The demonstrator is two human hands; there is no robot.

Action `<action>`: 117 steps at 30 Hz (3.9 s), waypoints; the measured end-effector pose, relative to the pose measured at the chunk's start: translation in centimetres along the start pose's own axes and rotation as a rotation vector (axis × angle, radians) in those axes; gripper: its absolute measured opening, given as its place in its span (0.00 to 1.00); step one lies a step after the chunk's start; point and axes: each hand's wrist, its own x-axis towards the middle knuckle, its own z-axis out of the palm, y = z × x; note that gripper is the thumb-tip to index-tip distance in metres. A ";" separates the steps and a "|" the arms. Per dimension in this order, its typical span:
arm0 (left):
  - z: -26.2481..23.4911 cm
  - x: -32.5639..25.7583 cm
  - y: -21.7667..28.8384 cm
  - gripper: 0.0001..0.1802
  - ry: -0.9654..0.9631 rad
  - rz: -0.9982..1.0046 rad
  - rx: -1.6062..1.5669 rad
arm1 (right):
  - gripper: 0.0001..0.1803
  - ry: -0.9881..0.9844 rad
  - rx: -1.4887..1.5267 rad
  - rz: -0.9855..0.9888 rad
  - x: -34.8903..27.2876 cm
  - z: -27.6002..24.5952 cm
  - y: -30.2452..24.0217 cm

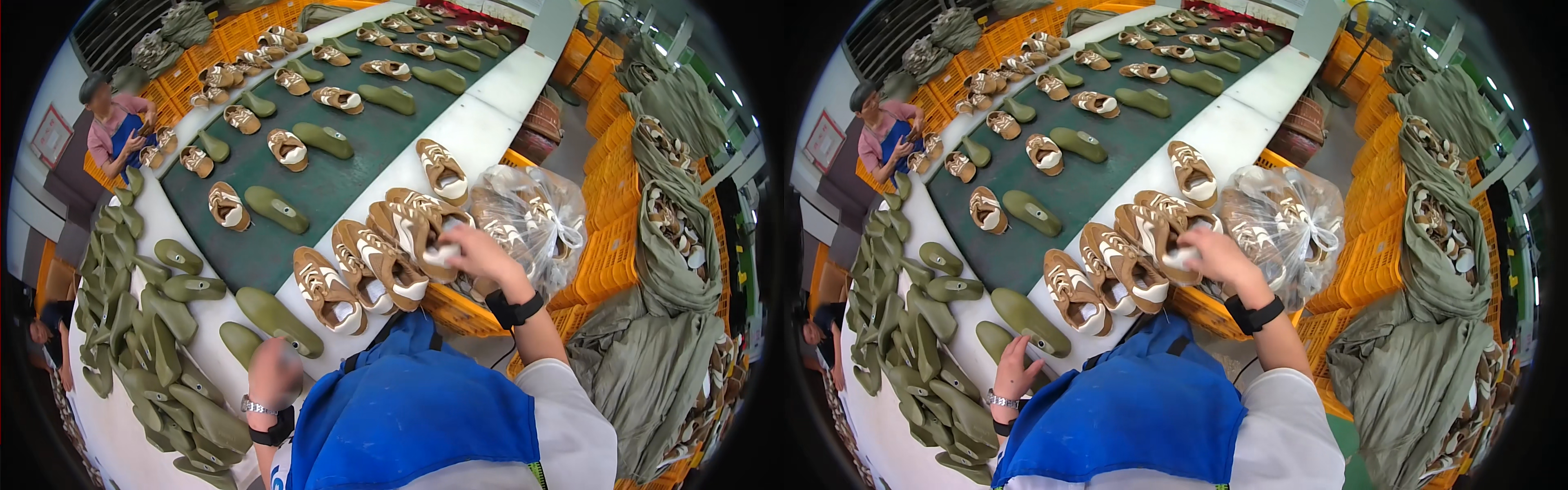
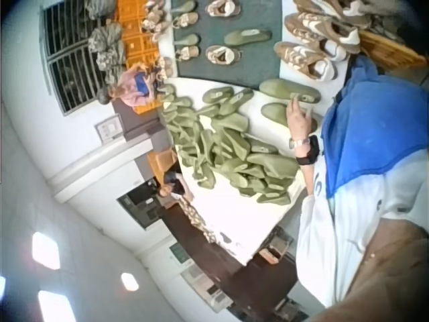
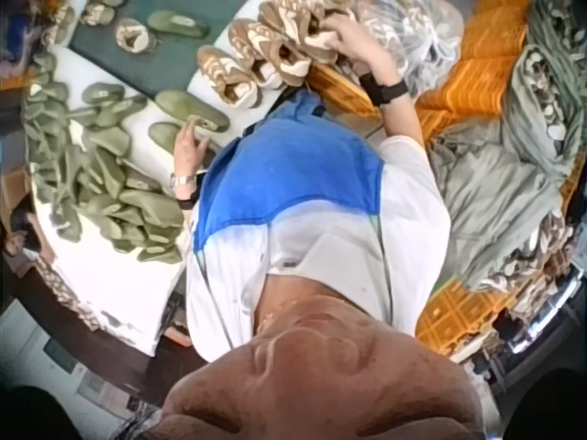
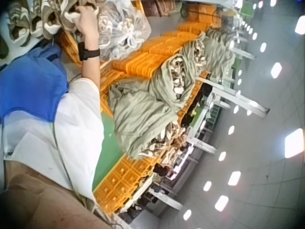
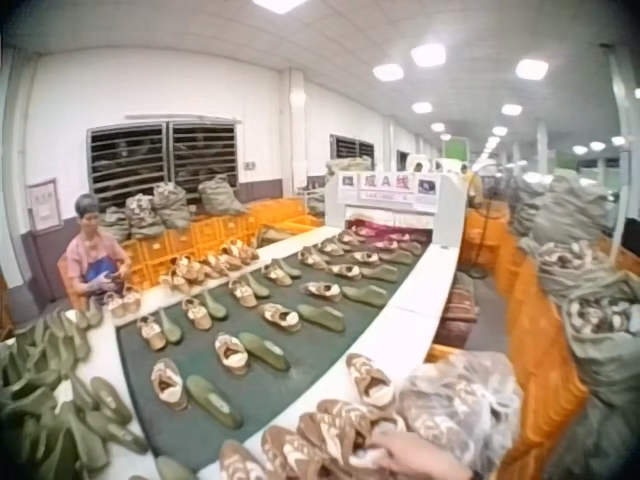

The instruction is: Organizing shoe lasts and finished sandals on a factory assembly line table.

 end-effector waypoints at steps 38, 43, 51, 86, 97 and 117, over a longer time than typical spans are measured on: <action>2.6 -7.4 -3.3 0.41 0.145 -0.531 -0.117 | 0.13 -0.379 0.167 -0.739 5.2 2.5 -13.2; 3.0 -7.1 -3.8 0.48 0.114 -0.505 -0.259 | 0.23 -0.659 -0.123 -0.850 4.7 10.1 -20.6; 2.4 -10.6 -5.5 0.44 0.239 -0.403 -0.072 | 0.37 -0.484 -0.273 -0.818 5.3 23.9 -26.9; -1.8 -14.6 -10.7 0.31 0.134 -0.628 -0.201 | 0.39 -0.610 -0.154 -0.540 3.4 27.7 -29.9; -2.6 -8.1 -12.7 0.32 0.386 -0.304 0.034 | 0.32 0.073 -0.194 -0.725 6.8 23.1 -26.5; -0.9 -6.3 -11.7 0.54 -0.140 -0.261 0.139 | 0.40 -0.586 -0.397 -0.267 5.8 24.5 -30.0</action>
